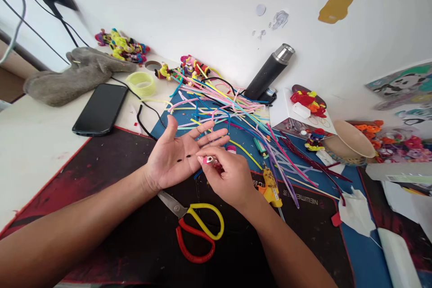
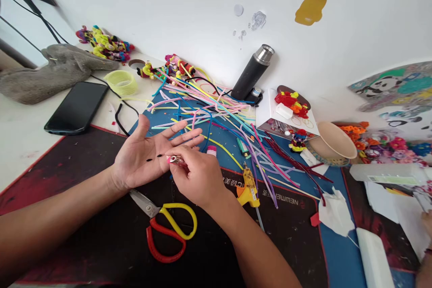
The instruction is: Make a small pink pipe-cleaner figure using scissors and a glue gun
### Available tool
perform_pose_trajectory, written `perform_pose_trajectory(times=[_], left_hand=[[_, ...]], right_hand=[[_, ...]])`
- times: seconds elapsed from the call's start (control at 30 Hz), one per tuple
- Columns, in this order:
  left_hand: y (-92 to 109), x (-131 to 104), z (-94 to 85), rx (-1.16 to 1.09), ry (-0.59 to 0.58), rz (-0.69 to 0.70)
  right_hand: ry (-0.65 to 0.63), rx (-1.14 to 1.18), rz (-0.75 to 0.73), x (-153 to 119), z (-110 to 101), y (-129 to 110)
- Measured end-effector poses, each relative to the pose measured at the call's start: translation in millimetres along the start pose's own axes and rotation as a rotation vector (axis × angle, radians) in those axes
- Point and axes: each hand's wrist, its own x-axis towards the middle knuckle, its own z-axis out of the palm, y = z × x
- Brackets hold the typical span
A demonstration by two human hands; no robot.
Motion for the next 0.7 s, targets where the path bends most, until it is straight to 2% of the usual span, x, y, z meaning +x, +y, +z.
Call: perform_pose_trajectory(times=[0.2, 0.7], left_hand=[[-0.7, 0.0, 1.2, 0.002, 0.009, -0.007], [-0.8, 0.7, -3.5, 0.037, -0.069, -0.011]], right_hand=[[-0.004, 0.003, -0.001, -2.1, -0.2, 1.3], [-0.002, -0.017, -0.032, -1.3, -0.3, 2.6]])
